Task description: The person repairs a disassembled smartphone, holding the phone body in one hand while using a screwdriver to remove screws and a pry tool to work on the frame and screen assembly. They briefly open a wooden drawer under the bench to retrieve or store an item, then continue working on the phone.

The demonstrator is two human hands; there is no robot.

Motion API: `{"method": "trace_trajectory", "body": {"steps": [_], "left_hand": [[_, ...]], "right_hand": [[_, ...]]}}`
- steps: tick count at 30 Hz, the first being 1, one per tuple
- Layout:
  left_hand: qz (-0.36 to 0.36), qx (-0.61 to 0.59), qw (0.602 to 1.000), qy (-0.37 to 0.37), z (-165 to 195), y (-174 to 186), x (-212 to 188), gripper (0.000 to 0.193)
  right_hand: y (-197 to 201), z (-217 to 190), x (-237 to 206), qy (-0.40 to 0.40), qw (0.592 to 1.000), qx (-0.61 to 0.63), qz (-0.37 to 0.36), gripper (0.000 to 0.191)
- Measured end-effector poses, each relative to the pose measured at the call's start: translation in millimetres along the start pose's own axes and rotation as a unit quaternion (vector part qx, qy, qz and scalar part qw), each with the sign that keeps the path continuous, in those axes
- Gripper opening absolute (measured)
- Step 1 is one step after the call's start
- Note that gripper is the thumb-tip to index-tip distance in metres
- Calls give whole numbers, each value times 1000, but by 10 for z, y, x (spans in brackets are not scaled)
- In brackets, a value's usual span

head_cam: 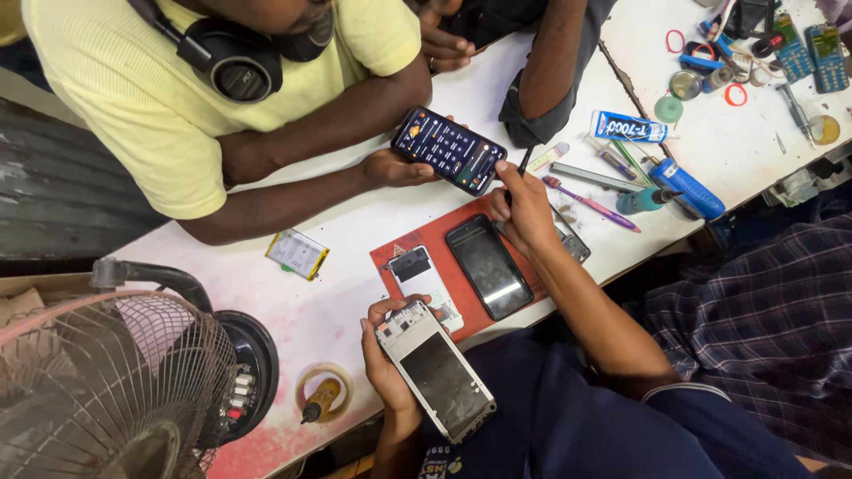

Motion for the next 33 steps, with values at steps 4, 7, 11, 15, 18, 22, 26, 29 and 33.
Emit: {"method": "trace_trajectory", "body": {"steps": [4, 7, 11, 15, 18, 22, 26, 29, 33], "left_hand": [[-4, 2, 1000, -2, 1, -24, 15, 49], [10, 15, 1000, 10, -4, -23, 18, 49], [18, 26, 999, 12, -17, -49, 39, 49], [23, 22, 999, 23, -82, -87, 65, 49], [22, 5, 999, 35, -152, -109, 66, 48], [1, 3, 1000, 29, -169, -129, 52, 47], [33, 24, 999, 28, -144, -69, -13, 48], [29, 14, 999, 21, -139, -69, -54, 48], [21, 3, 1000, 10, -109, -63, -114, 47]], "right_hand": [[87, -11, -112, 35, 999, 24, 9, 25], [252, -115, -227, 81, 996, 27, 20, 20], [633, -343, -451, 100, 994, -7, 50, 20], [1038, -660, -677, 114, 990, -64, 54, 22], [1265, -817, -754, 74, 987, -124, 75, 22], [1269, -815, -706, -31, 978, -198, 49, 25], [924, -721, -486, -108, 930, -342, -74, 35], [581, -582, -274, -149, 864, -445, -181, 40], [234, -365, -56, -245, 778, -515, -264, 45]]}}
Point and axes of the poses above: each hand's wrist, its own x-axis towards the middle knuckle, its own y-axis out of the back of the hand, z = x × y, the point moved 7 cm from there along x, towards the middle knuckle, and after that the axes turned 12 degrees about -z, right-handed, at the moved point
